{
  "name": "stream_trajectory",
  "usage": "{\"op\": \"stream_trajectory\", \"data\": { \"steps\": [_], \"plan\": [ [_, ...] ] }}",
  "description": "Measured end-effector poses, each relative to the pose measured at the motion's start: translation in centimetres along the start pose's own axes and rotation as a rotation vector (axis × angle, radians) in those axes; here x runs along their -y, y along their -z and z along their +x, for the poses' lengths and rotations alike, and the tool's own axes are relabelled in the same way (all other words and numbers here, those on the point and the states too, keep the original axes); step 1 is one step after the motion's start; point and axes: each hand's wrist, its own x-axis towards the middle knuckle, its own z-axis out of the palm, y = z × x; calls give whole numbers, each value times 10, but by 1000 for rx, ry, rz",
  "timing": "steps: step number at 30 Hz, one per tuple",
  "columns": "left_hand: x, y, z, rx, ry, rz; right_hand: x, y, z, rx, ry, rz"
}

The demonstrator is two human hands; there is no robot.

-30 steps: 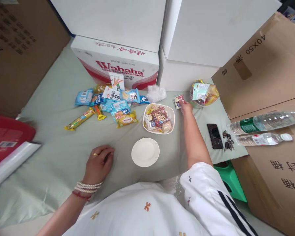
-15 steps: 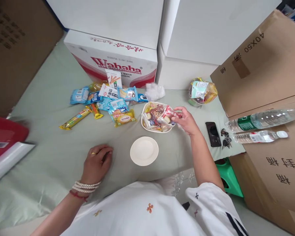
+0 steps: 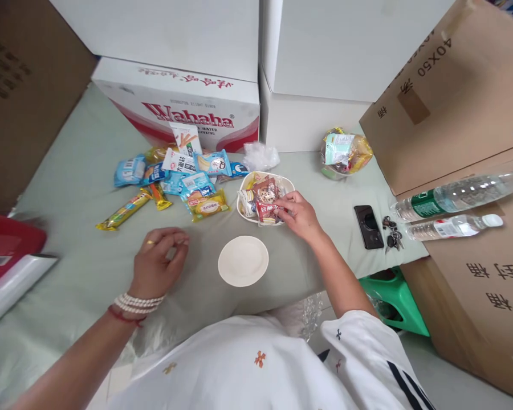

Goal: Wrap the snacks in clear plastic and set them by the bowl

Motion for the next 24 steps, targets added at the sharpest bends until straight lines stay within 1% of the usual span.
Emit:
{"op": "stream_trajectory", "data": {
  "steps": [1, 3, 5, 7, 9, 10, 12, 14, 16, 17, 19, 21, 24],
  "plan": [
    [-8, 0, 12, -3, -34, -9, -1, -3, 0, -47, 1, -18],
    [-24, -1, 39, -2, -119, -20, -4, -9, 2, -87, -9, -39],
    [-42, -7, 65, 22, -211, -35, -4, -13, 6, -77, -27, -68],
    [-60, -18, 90, 74, -316, -60, 0, -16, 8, -33, -44, -134],
    [-74, -36, 111, 152, -414, -73, 4, -20, 8, -2, -62, -207],
    [-80, -47, 119, 206, -452, -63, 6, -22, 6, -11, -67, -223],
    [-87, -69, 130, 337, -490, -9, 5, -26, 0, -81, -67, -186],
    [-88, -88, 136, 466, -475, 60, -3, -25, -6, -209, -76, -97],
    [-86, -99, 139, 548, -446, 106, -20, -16, -8, -354, -118, -64],
    [-85, -102, 139, 569, -435, 120, -30, -9, -7, -418, -147, -96],
    [-84, -104, 138, 580, -418, 138, -54, 11, 0, -517, -215, -244],
    [-84, -103, 137, 580, -391, 148, -79, 32, 14, -545, -296, -434],
    [-85, -102, 135, 580, -357, 151, -111, 58, 36, -501, -438, -659]
  ]
}}
